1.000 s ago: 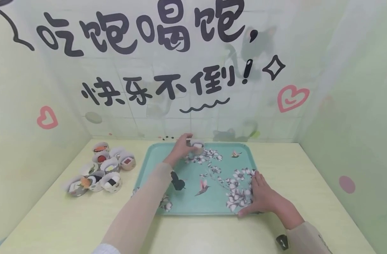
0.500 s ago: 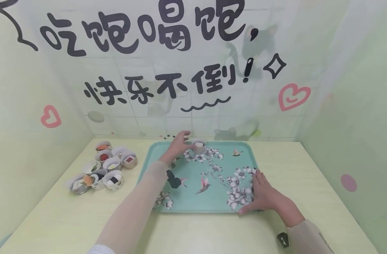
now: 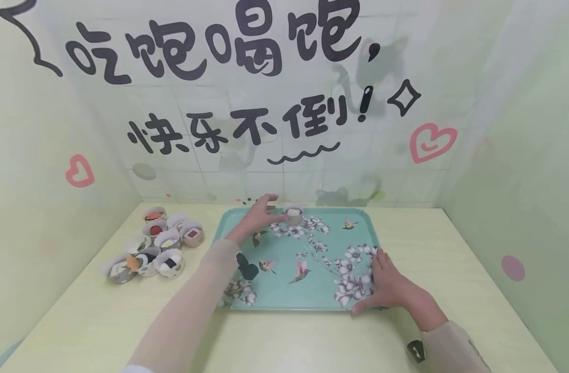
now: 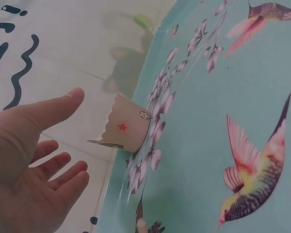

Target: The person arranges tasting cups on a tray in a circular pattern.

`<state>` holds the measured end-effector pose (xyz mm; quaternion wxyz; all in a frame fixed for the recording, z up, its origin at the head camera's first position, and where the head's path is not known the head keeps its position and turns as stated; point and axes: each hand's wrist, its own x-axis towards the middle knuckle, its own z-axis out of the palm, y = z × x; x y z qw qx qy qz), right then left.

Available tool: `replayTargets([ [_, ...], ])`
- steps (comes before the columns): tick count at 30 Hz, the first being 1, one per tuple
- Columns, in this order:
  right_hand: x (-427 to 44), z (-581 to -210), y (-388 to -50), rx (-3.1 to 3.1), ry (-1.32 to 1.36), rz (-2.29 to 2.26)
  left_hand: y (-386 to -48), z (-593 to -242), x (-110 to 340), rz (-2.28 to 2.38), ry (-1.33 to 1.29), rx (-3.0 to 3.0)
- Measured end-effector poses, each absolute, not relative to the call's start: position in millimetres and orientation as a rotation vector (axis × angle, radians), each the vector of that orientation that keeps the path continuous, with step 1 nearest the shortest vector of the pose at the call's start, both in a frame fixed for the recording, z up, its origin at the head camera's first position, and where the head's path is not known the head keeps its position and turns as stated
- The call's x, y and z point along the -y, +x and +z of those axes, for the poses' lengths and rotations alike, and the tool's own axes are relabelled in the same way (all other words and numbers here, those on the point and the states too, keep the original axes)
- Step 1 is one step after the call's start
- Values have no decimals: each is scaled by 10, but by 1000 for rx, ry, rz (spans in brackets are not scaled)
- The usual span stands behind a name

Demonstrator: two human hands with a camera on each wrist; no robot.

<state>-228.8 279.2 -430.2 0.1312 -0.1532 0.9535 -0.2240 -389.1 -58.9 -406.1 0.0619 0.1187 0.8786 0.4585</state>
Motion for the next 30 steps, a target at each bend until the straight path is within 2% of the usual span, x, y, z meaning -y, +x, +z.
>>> replayTargets([
  [16,-2863,-4352,-2186,-2804,-436,-654,-3711,-3879,604,1239,562,-2639],
  [30,-2781,-4299,-2280,-2777,-434,-624,-3433,-3617,922,1131,718,-2673],
])
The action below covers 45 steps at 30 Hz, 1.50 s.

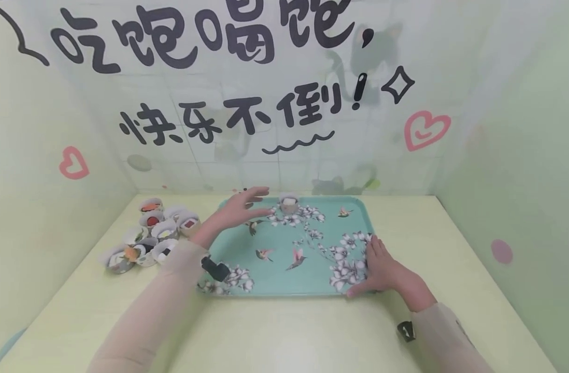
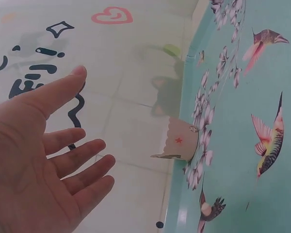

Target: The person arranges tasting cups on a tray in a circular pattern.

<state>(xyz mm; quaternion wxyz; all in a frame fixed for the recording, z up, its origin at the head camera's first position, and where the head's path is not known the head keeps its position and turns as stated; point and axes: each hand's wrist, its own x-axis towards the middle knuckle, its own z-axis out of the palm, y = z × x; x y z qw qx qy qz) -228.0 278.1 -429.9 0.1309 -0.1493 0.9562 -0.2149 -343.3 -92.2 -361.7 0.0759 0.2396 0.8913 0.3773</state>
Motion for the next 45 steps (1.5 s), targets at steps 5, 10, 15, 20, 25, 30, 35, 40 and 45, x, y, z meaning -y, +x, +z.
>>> replayTargets([
  [5,-2748,-4284,-2302,-2784,-444,-619,-3255,-3518,1083,1159,744,-2687],
  [10,-2729,-4283,-2288,-2771,-441,-618,-3069,-3465,1284,1116,741,-2737],
  [15,-2746,-4262,-2262,-2779,-446,-631,-2916,-3455,1510,1138,706,-2744],
  [20,-2736,-4273,-2284,-2765,-436,-614,-2778,-3490,1759,1185,644,-2740],
  [25,-2721,-4290,-2304,-2751,-419,-609,-2650,-3547,1998,1189,564,-2775],
  [30,-2734,-4281,-2298,-2754,-407,-587,-2554,-3556,2215,1192,505,-2813],
  [35,-2739,-4272,-2305,-2763,-405,-607,-2491,-3515,2453,1208,501,-2857],
  [40,-2737,-4268,-2310,-2753,-396,-602,-2405,-3524,2703,1133,442,-2937],
  [45,-2741,-4251,-2307,-2754,-388,-600,-2321,-3596,2923,1143,366,-2953],
])
